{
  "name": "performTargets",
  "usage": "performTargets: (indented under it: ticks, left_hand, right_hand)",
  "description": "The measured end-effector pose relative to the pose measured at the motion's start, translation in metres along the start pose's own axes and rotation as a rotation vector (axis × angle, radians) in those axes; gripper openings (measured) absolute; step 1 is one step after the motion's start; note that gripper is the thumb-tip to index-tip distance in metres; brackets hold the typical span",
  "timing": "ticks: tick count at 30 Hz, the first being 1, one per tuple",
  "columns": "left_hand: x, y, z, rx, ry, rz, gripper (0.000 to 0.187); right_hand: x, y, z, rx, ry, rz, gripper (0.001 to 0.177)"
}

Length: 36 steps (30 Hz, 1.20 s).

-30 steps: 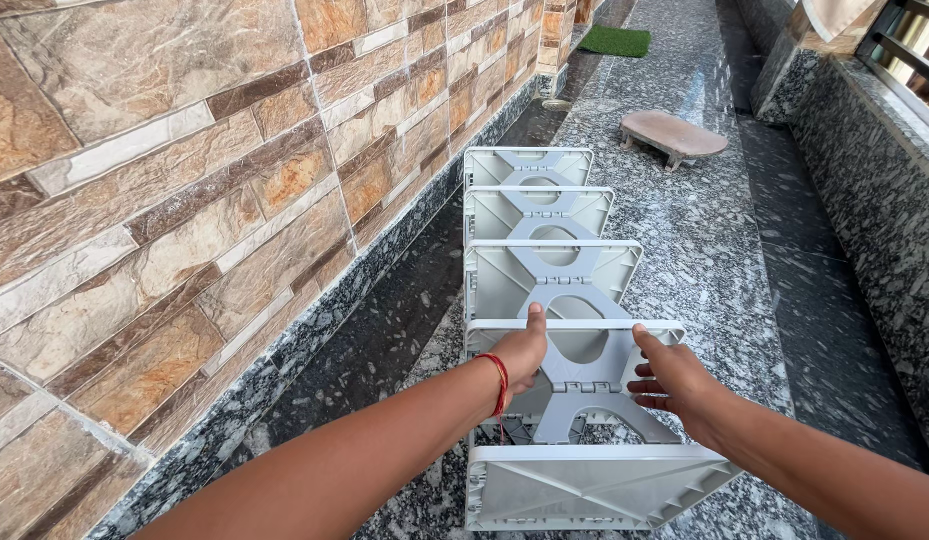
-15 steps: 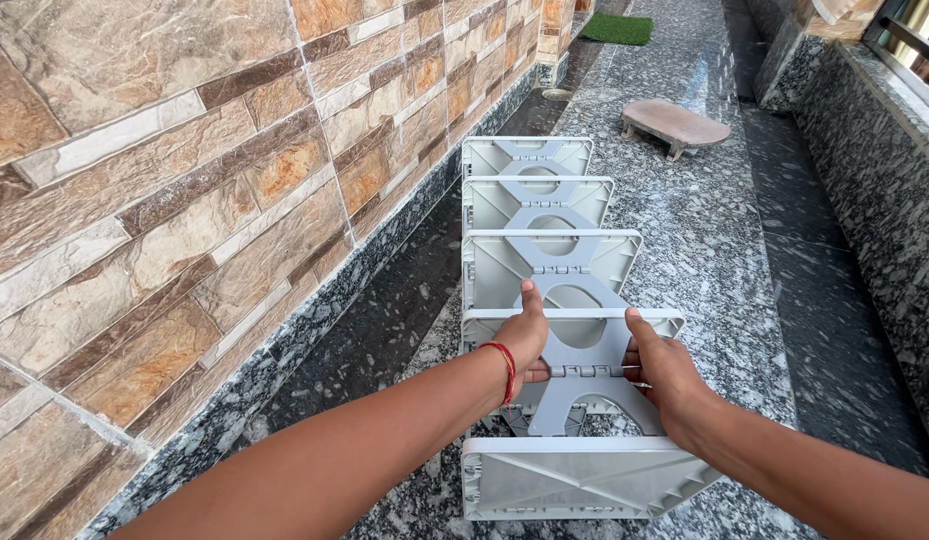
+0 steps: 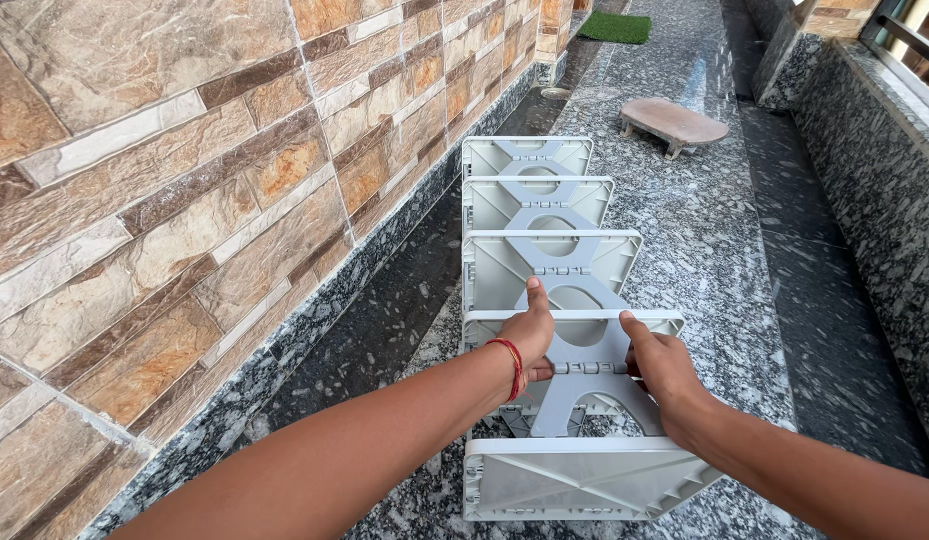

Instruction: The person assembles a white plastic multi-tier shoe rack by unfolding and locking its shelves. They then place folded cloths, a pair of sandals, and several shoe boxes onto the rack's shelves.

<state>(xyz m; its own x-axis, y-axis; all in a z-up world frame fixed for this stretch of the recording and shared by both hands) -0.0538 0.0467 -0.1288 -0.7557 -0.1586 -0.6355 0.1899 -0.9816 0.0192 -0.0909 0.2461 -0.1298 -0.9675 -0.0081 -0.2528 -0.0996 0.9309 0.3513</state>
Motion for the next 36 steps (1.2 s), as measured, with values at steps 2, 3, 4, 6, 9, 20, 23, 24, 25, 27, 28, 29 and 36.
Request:
performTargets:
  ticks: [2, 3, 4, 6, 9, 20, 23, 24, 25, 27, 28, 29, 36]
  left_hand:
    - [-0.012, 0.006, 0.006, 0.195, -0.028, -0.046, 0.092]
    - [-0.019, 0.013, 0.009, 0.358, -0.042, -0.076, 0.091]
    - [-0.025, 0.019, 0.013, 0.521, -0.057, -0.106, 0.092]
    - [-0.037, 0.034, 0.033, 0.971, -0.169, 0.046, 0.089]
    - [-0.055, 0.043, 0.072, 1.143, -0.428, 0.286, 0.076]
    - [-0.059, -0.046, 0.104, 1.06, -1.004, 0.328, 0.033]
    - [-0.056, -0.073, 0.098, 1.133, -0.999, 0.304, 0.035]
    - [-0.057, -0.081, 0.097, 1.158, -1.004, 0.294, 0.036]
    - [-0.057, -0.087, 0.096, 1.184, -1.01, 0.284, 0.038]
    - [-0.062, -0.093, 0.096, 1.216, -1.066, 0.317, 0.044]
    - [-0.064, -0.095, 0.096, 1.231, -1.094, 0.333, 0.047]
    - [-0.065, -0.096, 0.097, 1.233, -1.104, 0.341, 0.047]
    - [-0.066, -0.074, 0.105, 1.233, -1.164, 0.478, 0.045]
  right_hand:
    - [-0.002, 0.005, -0.011, -0.077, 0.014, -0.061, 0.06]
    - [-0.003, 0.011, -0.016, -0.157, 0.027, -0.067, 0.06]
    - [-0.001, 0.017, -0.022, -0.238, 0.039, -0.072, 0.06]
    - [0.005, 0.033, -0.034, -0.443, 0.087, -0.029, 0.058]
    - [0.022, 0.062, -0.045, -0.676, 0.246, 0.11, 0.044]
    - [0.093, 0.06, 0.012, -0.811, 0.298, -0.243, 0.06]
    - [0.088, 0.056, -0.003, -0.803, 0.419, -0.126, 0.036]
    - [0.082, 0.055, -0.011, -0.81, 0.481, -0.096, 0.034]
    - [0.074, 0.054, -0.02, -0.817, 0.544, -0.064, 0.033]
    - [0.057, 0.054, -0.035, -0.82, 0.603, -0.013, 0.032]
    - [0.049, 0.054, -0.041, -0.816, 0.6, 0.006, 0.032]
    - [0.042, 0.054, -0.05, -0.813, 0.6, 0.026, 0.032]
    - [-0.002, 0.048, -0.139, -0.702, 0.892, 0.107, 0.032]
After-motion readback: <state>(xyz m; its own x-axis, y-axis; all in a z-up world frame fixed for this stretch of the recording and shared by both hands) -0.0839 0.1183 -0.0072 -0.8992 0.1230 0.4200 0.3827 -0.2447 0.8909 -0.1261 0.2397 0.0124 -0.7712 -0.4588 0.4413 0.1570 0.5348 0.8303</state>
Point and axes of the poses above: each hand's wrist, its own x-axis towards the middle knuckle, its own y-axis out of the back of the hand, z = x × y, the point moved 7 cm from there along x, towards the middle knuckle, and after that the axes turned 4 degrees about y, right-handed, at the moved point
